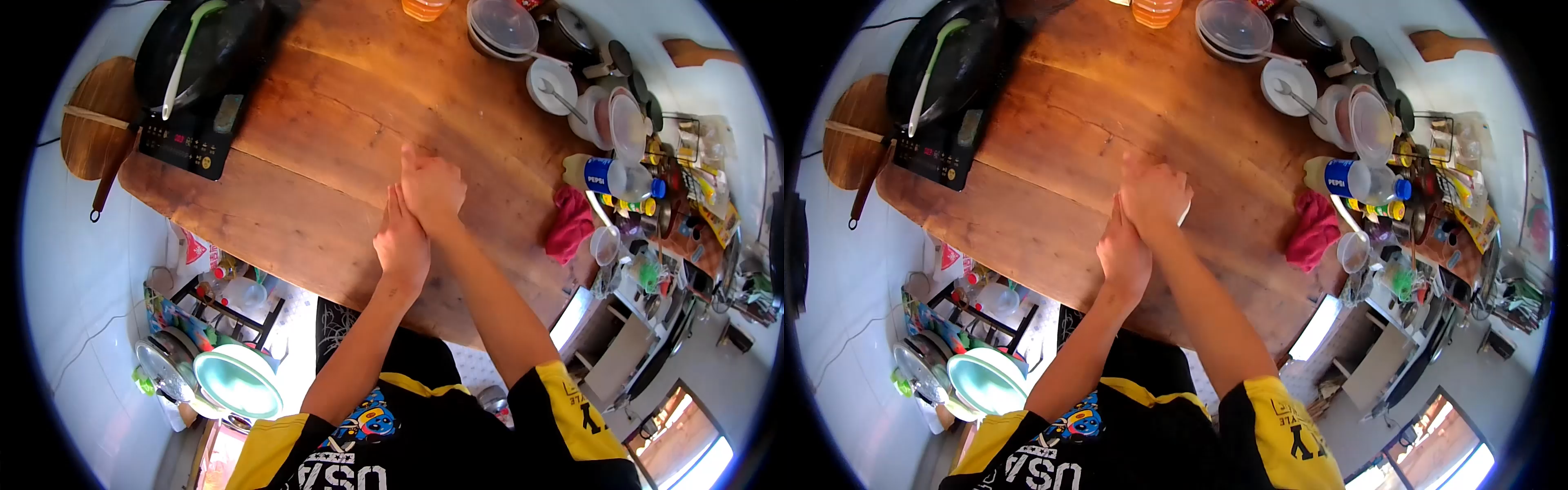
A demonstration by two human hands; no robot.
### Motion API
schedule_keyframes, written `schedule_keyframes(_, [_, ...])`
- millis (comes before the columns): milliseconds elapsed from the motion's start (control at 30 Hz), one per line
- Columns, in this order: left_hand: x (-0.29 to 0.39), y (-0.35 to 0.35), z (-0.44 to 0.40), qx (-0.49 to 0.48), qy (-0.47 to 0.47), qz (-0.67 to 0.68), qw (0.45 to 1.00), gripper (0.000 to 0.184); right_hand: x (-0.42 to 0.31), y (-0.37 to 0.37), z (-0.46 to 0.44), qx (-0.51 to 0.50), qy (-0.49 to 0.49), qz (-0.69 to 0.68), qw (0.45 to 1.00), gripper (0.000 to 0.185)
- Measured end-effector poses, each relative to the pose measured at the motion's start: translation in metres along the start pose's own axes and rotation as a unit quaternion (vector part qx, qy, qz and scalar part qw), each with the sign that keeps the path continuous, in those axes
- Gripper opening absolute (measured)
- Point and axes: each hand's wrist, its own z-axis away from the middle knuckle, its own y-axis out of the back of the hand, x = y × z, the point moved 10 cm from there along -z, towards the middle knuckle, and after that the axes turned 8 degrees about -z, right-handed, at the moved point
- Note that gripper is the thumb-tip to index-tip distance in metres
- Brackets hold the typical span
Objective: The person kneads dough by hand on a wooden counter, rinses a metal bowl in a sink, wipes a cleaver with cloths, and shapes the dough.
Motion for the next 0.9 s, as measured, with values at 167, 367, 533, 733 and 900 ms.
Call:
schedule_keyframes(167, [-0.041,-0.019,0.008,-0.003,0.06,0.316,0.947,0.051,-0.02,-0.01,-0.005,0.13,0.437,0.055,0.888,0.029])
schedule_keyframes(367, [-0.06,-0.034,-0.005,0.015,0.184,0.272,0.944,0.047,-0.036,-0.022,-0.04,0.051,0.4,0.118,0.908,0.028])
schedule_keyframes(533, [-0.032,0.025,-0.012,-0.019,0.027,0.021,0.999,0.041,0.012,0.007,-0.02,0.051,0.158,0.161,0.973,0.053])
schedule_keyframes(733, [-0.001,0.018,-0.004,0.025,-0.076,-0.04,0.996,0.045,-0.011,-0.016,-0.011,0.014,0.062,0.163,0.985,0.05])
schedule_keyframes(900, [-0.064,-0.001,0.007,-0.04,0.118,0.277,0.953,0.052,-0.039,-0.032,0.0,0.12,0.371,0.139,0.91,0.045])
